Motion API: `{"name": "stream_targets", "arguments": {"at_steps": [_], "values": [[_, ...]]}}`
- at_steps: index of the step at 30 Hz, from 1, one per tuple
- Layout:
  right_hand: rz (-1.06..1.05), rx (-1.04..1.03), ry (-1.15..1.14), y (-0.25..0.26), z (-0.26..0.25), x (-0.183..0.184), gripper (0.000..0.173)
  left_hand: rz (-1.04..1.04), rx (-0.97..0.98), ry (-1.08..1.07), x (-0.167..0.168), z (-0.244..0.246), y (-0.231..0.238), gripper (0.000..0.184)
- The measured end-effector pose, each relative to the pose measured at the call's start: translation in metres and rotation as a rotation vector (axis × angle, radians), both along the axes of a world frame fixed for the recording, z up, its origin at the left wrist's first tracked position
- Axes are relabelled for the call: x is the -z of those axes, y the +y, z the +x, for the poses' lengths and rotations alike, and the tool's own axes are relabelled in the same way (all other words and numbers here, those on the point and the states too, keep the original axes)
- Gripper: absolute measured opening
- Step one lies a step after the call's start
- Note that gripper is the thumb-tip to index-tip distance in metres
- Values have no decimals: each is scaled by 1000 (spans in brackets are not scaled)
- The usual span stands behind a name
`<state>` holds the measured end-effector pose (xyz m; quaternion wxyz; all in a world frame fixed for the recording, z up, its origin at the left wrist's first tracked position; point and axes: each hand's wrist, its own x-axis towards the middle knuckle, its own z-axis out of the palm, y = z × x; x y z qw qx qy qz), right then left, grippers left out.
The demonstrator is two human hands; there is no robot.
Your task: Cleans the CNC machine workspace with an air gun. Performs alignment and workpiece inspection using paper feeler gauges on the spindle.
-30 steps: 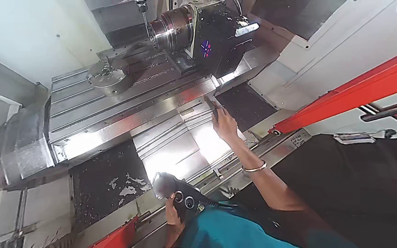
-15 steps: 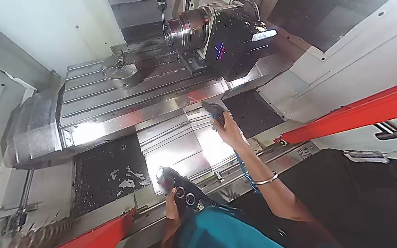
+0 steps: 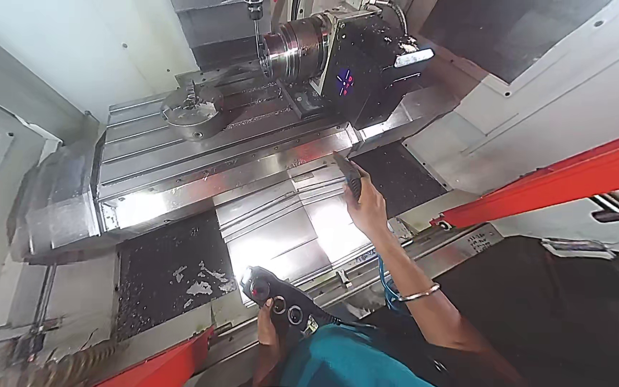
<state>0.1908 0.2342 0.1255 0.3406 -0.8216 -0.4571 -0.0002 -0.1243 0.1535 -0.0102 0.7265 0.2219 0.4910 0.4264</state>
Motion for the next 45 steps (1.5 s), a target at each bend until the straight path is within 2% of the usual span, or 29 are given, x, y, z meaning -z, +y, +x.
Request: {"name": "stream_targets", "arguments": {"at_steps": [4, 11, 14, 18, 26, 31, 33, 37, 40, 45], "values": [[11, 80, -96, 3, 14, 11, 50, -38, -21, -11, -5, 3, 1, 33], [82, 51, -108, 3, 13, 2, 51, -58, -5, 17, -11, 6, 4, 29], [45, 2, 31, -6, 14, -4, 54, -39, -4, 14, -7, 3, 2, 28], [-32, -99, 245, -5, -2, 7, 56, -22, -21, 6, -1, 4, 2, 30], [16, -493, 587, 9, -87, 24, 47, -36, 66, 61, -5, 7, 5, 42], [79, -601, 793, 7, -87, 16, 46, -27, 54, 77, -2, 4, 3, 44], [92, -521, 778, 7, -76, 16, 47, -21, 41, 66, -1, 2, 1, 43], [94, -363, 511, 16, -73, 23, 47, -12, 35, 65, 1, 2, 1, 41], [91, -453, 455, 19, -91, 17, 47, -17, 69, 65, -2, 4, 1, 44], [83, -675, 705, 13, -95, 4, 46, -27, 91, 62, -8, 8, -1, 39]]}}
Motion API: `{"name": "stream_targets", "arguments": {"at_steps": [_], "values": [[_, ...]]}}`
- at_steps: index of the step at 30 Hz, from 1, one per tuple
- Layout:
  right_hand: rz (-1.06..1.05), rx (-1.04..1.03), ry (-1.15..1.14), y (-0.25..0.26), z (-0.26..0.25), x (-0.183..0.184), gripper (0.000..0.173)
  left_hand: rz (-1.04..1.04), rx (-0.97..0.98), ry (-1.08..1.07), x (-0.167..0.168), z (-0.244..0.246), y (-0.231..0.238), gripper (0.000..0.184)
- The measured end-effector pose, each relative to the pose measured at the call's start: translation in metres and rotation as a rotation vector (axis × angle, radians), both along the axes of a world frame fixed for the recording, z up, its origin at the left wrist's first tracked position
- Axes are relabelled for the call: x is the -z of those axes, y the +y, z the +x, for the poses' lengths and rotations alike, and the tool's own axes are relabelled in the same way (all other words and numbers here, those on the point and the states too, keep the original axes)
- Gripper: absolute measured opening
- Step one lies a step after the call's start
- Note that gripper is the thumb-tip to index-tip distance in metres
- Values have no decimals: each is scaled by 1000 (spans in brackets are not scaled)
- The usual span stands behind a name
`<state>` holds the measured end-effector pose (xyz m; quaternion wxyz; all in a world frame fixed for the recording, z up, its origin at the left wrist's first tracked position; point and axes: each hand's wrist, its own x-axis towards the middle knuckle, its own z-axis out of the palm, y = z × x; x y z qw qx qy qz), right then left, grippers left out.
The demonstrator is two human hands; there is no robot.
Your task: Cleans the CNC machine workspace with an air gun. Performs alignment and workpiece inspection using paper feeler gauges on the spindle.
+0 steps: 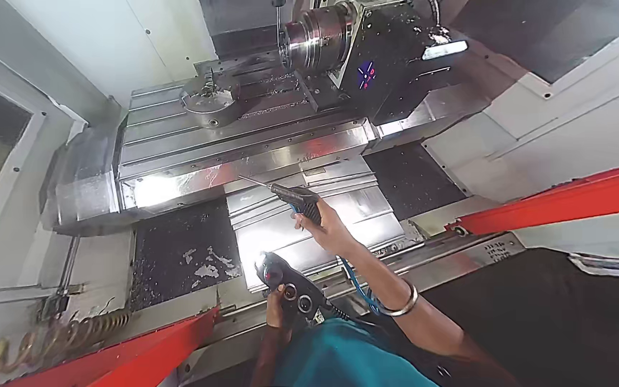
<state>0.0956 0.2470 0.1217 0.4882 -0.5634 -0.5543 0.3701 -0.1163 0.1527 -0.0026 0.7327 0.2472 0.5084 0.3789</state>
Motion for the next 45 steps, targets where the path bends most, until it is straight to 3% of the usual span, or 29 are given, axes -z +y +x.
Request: {"name": "stream_targets", "arguments": {"at_steps": [5, 10, 16, 20, 24, 27, 30, 33, 38, 42, 45], "values": [[2, 123, -56, -3, 18, 4, 43, -26, -34, 2, 1, 1, -5, 37], [13, -37, 2, -16, 16, -10, 45, -30, -4, -74, 2, 11, -13, 37], [-64, 317, -319, -39, 60, -2, 50, -76, 65, -99, 3, 42, -26, 38], [-44, 280, -256, -58, 88, 1, 52, -94, 89, -25, 1, 70, -41, 39], [-93, 223, -86, -105, 134, 0, 52, -31, 82, -38, -2, 100, -60, 44], [-71, 258, -166, -170, 184, 3, 48, 32, 111, -66, -7, 118, -78, 49], [-129, 430, -299, -245, 243, 18, 42, 135, 128, -1, -18, 144, -92, 40], [-259, 654, -343, -325, 304, 26, 51, 154, 141, -6, -21, 178, -106, 35], [-211, 1111, -107, -453, 369, 11, 43, 21, 328, -171, -43, 237, -128, 37], [-43, 1485, -41, -504, 402, -4, 37, -47, 457, -197, -42, 273, -142, 45], [-27, 1581, -16, -501, 426, -6, 35, 2, 525, -196, -43, 288, -147, 43]]}}
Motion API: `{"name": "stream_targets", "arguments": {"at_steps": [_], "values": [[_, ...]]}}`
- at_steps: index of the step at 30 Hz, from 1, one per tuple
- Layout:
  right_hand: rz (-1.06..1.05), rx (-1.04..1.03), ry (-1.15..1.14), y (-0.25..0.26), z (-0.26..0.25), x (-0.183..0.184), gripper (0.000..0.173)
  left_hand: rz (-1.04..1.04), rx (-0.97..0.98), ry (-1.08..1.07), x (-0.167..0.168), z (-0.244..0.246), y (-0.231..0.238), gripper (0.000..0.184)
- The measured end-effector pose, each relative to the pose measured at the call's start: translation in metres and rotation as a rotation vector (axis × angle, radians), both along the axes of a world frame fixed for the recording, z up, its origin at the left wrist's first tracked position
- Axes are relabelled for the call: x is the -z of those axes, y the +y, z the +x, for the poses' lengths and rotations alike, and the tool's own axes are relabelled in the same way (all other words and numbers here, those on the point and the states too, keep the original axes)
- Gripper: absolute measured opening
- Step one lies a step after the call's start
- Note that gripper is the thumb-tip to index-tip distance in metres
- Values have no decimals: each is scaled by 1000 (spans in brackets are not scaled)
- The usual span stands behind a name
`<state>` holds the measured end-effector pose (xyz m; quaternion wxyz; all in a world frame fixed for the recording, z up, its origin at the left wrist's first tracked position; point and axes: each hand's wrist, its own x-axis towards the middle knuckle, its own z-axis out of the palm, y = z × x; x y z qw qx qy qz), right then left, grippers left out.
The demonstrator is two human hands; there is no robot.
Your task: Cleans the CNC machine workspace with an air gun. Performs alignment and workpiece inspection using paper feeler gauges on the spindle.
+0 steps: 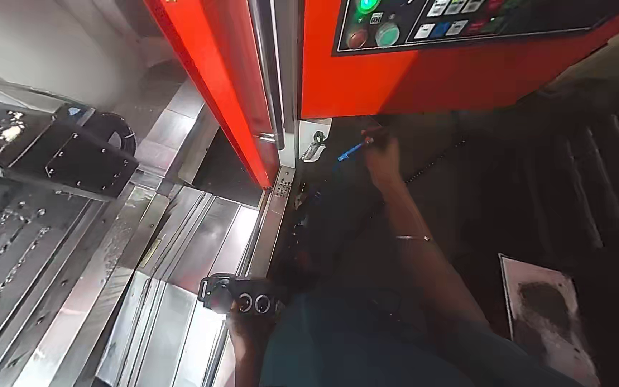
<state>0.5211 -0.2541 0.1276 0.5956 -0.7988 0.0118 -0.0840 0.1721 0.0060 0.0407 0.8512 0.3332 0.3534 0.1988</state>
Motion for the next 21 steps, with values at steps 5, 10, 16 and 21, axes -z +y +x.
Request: {"name": "stream_targets", "arguments": {"at_steps": [5, 10, 16, 21], "values": [[207, 242, -50, 46, 47, 15, 47, 113, -14, 51, -11, 6, 1, 43], [178, 314, -77, 91, 52, 33, 66, 102, -110, 18, -15, -11, 11, 40], [-110, 52, 69, 85, 7, 52, 49, 119, -219, 103, -16, -44, 33, 41], [-457, -502, 65, 118, -82, 53, 44, 92, -264, 227, 6, -73, 68, 40]]}}
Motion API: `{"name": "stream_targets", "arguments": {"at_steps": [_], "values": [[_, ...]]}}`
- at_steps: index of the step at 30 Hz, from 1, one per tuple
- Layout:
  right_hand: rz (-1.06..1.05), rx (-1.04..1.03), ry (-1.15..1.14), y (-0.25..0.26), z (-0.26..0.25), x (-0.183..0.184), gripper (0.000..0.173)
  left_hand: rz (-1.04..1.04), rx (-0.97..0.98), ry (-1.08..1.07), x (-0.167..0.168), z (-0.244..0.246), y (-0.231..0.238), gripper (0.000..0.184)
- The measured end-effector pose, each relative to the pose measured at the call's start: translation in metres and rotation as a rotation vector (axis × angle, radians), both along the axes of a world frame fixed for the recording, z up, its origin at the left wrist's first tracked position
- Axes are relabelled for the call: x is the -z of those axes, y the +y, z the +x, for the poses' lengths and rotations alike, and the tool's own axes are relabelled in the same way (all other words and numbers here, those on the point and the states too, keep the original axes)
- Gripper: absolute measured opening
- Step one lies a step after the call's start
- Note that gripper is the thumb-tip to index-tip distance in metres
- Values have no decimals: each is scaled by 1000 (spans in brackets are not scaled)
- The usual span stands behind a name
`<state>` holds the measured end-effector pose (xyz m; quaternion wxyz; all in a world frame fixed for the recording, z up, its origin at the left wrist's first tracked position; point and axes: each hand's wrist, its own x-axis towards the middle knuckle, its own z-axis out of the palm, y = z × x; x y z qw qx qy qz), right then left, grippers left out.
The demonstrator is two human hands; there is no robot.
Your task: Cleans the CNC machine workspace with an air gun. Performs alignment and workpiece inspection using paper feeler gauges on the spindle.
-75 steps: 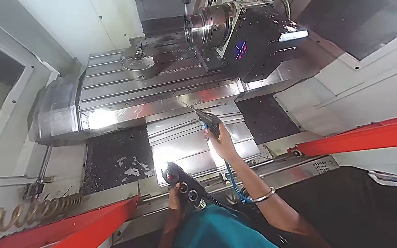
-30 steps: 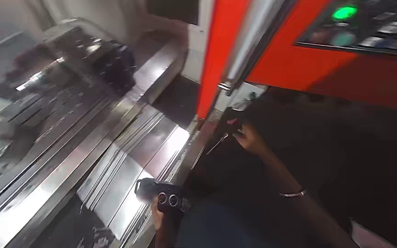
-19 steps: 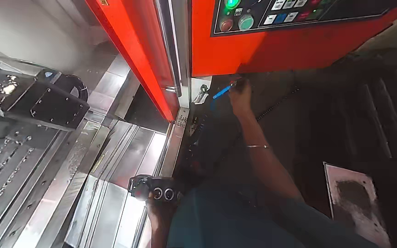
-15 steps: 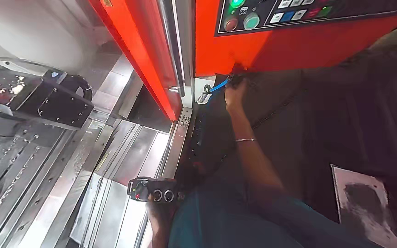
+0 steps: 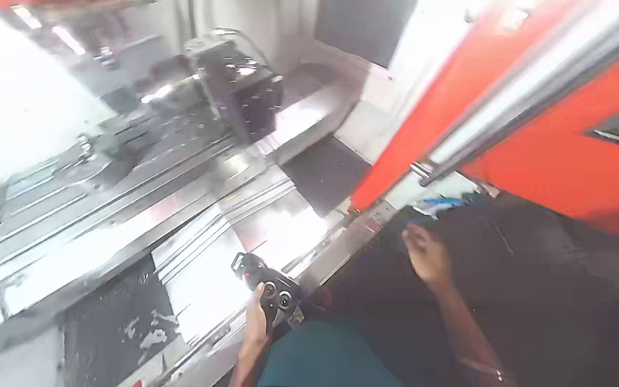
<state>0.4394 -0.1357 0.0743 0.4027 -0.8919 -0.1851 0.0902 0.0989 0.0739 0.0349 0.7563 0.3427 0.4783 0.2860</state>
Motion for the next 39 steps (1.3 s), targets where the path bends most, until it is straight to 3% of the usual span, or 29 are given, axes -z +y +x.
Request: {"name": "stream_targets", "arguments": {"at_steps": [2, 4, 6, 9, 14, 17, 22, 25, 29, 33, 39], "values": [[30, -339, 104, 39, -58, 0, 40, -47, 14, 11, -6, -6, 15, 40], [-60, -660, 219, 83, -120, -6, 59, -15, 51, 13, -11, -13, 30, 42], [-145, -857, 183, 124, -176, -16, 81, 43, 66, -33, -17, -21, 46, 42], [-290, -872, 33, 171, -230, -22, 98, 145, 65, -33, -25, -40, 69, 40], [-397, -819, -104, 225, -273, -35, 88, 304, 114, 82, -31, -81, 109, 39], [-297, -823, -7, 251, -280, -44, 80, 418, 167, 88, -32, -105, 134, 46], [65, -781, 242, 304, -279, -81, 65, 546, 178, -59, -34, -137, 166, 47], [148, -785, 114, 351, -254, -109, 69, 486, 135, -43, -16, -155, 177, 28], [178, -833, -115, 432, -217, -122, 71, 429, 21, 55, 14, -188, 179, 26], [54, -875, -259, 525, -192, -89, 72, 394, -141, 142, 33, -219, 186, 25], [-129, -920, -339, 642, -178, -1, 81, 342, -318, 215, 50, -252, 215, 26]]}}
